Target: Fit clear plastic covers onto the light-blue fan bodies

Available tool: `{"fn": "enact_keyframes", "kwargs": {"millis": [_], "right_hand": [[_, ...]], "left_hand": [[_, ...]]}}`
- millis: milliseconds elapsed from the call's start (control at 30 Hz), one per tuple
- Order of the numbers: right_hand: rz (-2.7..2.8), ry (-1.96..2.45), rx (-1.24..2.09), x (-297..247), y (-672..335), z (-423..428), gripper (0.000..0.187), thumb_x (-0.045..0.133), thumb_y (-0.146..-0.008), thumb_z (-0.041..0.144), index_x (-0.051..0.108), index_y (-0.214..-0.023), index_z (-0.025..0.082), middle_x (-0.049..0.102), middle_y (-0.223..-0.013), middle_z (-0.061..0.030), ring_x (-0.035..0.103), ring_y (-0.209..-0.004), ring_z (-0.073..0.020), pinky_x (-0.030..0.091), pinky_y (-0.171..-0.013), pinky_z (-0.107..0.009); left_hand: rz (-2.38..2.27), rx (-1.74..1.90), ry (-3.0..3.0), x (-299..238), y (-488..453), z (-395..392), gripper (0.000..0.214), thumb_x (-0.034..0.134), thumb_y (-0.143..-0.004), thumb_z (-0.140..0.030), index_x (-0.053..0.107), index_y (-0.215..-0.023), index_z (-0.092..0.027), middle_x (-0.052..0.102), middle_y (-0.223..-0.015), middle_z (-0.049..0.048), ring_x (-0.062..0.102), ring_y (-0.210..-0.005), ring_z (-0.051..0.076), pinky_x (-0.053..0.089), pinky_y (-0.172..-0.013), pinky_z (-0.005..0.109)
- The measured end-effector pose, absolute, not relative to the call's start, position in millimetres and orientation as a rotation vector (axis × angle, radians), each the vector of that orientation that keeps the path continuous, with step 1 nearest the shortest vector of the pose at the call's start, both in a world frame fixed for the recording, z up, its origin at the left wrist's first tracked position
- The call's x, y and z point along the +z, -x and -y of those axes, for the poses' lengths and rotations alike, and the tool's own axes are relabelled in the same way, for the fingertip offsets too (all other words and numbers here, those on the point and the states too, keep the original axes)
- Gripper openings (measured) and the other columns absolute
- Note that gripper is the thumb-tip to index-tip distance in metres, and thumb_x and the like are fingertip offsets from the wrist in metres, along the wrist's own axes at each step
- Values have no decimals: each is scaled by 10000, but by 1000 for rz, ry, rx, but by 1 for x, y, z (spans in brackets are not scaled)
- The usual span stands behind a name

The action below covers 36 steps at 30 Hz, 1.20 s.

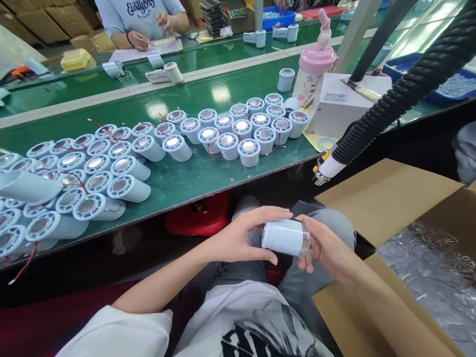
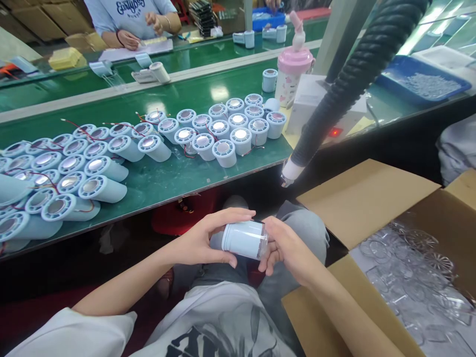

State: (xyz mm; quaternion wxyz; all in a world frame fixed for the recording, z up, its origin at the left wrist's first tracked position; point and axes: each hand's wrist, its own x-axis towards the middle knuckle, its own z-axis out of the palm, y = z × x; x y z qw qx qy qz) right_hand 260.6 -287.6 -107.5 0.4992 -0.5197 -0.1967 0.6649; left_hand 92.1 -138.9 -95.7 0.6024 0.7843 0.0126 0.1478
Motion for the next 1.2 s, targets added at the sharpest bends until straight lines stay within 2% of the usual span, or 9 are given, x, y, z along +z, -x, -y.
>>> {"fn": "enact_keyframes", "kwargs": {"millis": [267,433,533,600,667,767,900,1067,1200], "right_hand": [[239,1254,1887,-103,-259,284,585,149,-1017,524,560,-887,130,667,-575,-70,556,-332,-80,391,-299,-104],[481,1421,1711,-109,-259,289,534,217,-995,562,547,-921,149,631,-557,-41,560,-356,-119,416,-309,-169],[935,1582,1081,-116,-261,297,246,477,-962,375,500,-1137,205,706,-971,-100,704,-739,-202,598,-615,-312],[1284,1525,713,-119,-264,301,345,557,-907,196,491,-1237,274,537,-1373,-99,593,-1168,-261,536,-940,-435],[1509,1430,584,-119,-267,304,459,585,-874,112,521,-1258,355,400,-1503,-13,435,-1339,-272,422,-1081,-484],[1373,1430,836,-115,-269,306,519,681,-840,160,548,-1258,437,497,-1421,43,476,-1306,-266,471,-1055,-438],[857,1240,1309,-108,-268,305,397,685,-851,274,593,-1219,391,642,-1216,-2,626,-1109,-267,582,-883,-394],[789,1298,1391,-110,-268,305,401,709,-825,287,639,-1203,400,716,-896,10,669,-705,-212,580,-650,-339],[803,1375,1360,-115,-257,301,408,695,-831,273,642,-1224,368,726,-878,16,679,-761,-223,568,-760,-363]], "left_hand": [[-39,314,-1819,-98,-90,140,789,828,-674,-189,496,-1376,-329,484,-1444,90,433,-1354,271,423,-1077,397],[-244,205,-1698,-93,-89,146,646,777,-737,-260,530,-1333,-262,546,-1326,111,530,-1233,265,528,-934,349],[-375,133,-1529,-91,-90,149,674,767,-748,-298,482,-1355,-233,563,-1271,119,599,-1117,249,544,-902,368],[-389,103,-1401,-91,-90,150,683,758,-759,-294,451,-1365,-229,585,-1226,113,618,-1077,238,545,-896,377],[-382,69,-1317,-91,-91,150,680,742,-775,-296,429,-1375,-233,604,-1199,110,634,-1042,234,556,-862,373],[-359,17,-1371,-89,-91,148,710,745,-773,-290,419,-1403,-257,604,-1227,108,643,-1026,230,560,-847,362],[-252,73,-1508,-84,-88,145,696,762,-751,-200,480,-1383,-278,520,-1368,91,557,-1212,250,489,-1017,391],[-227,28,-1354,-89,-86,144,702,684,-808,-122,417,-1438,-275,533,-1390,86,569,-1227,260,479,-1035,425],[-252,-34,-1302,-107,-87,148,763,693,-806,-166,350,-1472,-309,561,-1371,65,589,-1197,246,487,-1007,405]]}}
